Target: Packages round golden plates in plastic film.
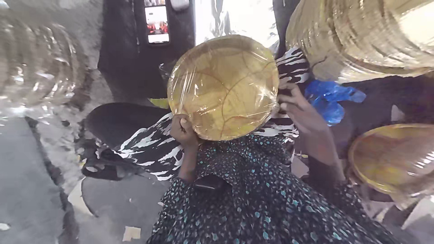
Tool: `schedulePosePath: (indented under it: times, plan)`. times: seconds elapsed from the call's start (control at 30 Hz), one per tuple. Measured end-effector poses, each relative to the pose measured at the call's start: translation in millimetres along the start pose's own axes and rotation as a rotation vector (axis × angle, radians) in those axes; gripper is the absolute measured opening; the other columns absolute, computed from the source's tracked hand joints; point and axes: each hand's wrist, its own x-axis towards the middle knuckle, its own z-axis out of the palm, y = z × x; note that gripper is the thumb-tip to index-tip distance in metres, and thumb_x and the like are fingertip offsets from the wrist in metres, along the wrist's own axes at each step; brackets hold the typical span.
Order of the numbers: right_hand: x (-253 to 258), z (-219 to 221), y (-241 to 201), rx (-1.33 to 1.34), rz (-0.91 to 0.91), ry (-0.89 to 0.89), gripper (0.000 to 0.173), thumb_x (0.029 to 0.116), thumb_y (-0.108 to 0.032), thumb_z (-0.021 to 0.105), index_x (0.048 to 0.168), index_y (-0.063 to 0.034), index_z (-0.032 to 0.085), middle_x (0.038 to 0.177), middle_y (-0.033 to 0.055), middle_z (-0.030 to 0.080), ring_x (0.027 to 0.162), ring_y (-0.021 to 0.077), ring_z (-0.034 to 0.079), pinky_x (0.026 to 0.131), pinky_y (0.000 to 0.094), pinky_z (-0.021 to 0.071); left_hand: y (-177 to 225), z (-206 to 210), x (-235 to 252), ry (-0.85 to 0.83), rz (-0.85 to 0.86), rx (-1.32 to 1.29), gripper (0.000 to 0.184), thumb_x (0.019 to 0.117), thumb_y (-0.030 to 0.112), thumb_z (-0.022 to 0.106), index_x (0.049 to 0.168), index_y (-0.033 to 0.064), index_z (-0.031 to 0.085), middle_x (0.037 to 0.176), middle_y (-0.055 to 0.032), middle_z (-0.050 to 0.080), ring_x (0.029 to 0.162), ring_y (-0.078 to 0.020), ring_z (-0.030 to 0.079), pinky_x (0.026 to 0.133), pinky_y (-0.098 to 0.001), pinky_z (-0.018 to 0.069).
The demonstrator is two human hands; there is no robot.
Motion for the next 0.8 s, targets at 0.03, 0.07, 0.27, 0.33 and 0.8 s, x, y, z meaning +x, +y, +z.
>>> schedulePosePath:
  times: [0.03, 0.07, 0.27, 0.33, 0.8]
  plan:
    - [-2, 2, 3, -0.009, -0.014, 0.014, 0.052, 0.0956, -0.013, 0.061, 0.140, -0.0251, 0.037, 0.105, -0.0137, 0.066, 0.085, -0.0021, 0.065, 0.072, 0.0170, 0.0574, 0, 0, -1, 0.008, -0.007, -0.014, 0.051, 0.1097, 0.035, 0.038, 0.077, 0.0005, 0.057, 0.077, 0.0021, 0.058, 0.076, 0.0071, 0.056, 0.071, -0.0111, 0.0467]
    - [-4, 6, 7, -0.009, -0.035, 0.051, 0.054, 0.0928, -0.013, 0.066, 0.138, -0.0248, 0.039, 0.106, -0.0140, 0.065, 0.085, -0.0026, 0.064, 0.071, 0.0165, 0.0566, 1, -1, -2, 0.021, -0.021, -0.019, 0.050, 0.1099, 0.034, 0.039, 0.079, -0.0001, 0.058, 0.084, 0.0011, 0.061, 0.084, 0.0062, 0.058, 0.077, -0.0122, 0.0478]
    - [2, 33, 13, -0.069, -0.064, 0.335, 0.016, 0.0968, 0.000, 0.057, 0.110, -0.0080, 0.056, 0.094, -0.0059, 0.062, 0.075, 0.0003, 0.063, 0.068, 0.0219, 0.0584, 17, 2, -4, 0.183, -0.274, 0.015, 0.035, 0.1012, 0.019, 0.042, 0.089, -0.0090, 0.059, 0.110, -0.0083, 0.050, 0.112, -0.0058, 0.048, 0.099, -0.0175, 0.0395]
    - [3, 39, 18, -0.108, -0.139, 0.402, 0.011, 0.0964, -0.003, 0.057, 0.105, -0.0076, 0.061, 0.090, -0.0081, 0.063, 0.075, -0.0012, 0.063, 0.070, 0.0216, 0.0579, 21, -1, -5, 0.205, -0.342, 0.004, 0.031, 0.0999, 0.015, 0.044, 0.093, -0.0115, 0.059, 0.105, -0.0068, 0.050, 0.102, -0.0014, 0.050, 0.091, -0.0143, 0.0429]
    - [20, 51, 33, -0.348, -0.285, 0.695, 0.022, 0.0961, -0.011, 0.064, 0.115, -0.0002, 0.068, 0.130, 0.0174, 0.053, 0.112, 0.0192, 0.060, 0.091, 0.0339, 0.0549, 19, -12, -6, 0.125, -0.391, 0.049, 0.031, 0.1010, 0.009, 0.044, 0.084, -0.0119, 0.058, 0.100, -0.0073, 0.048, 0.086, 0.0030, 0.050, 0.075, -0.0088, 0.0443]
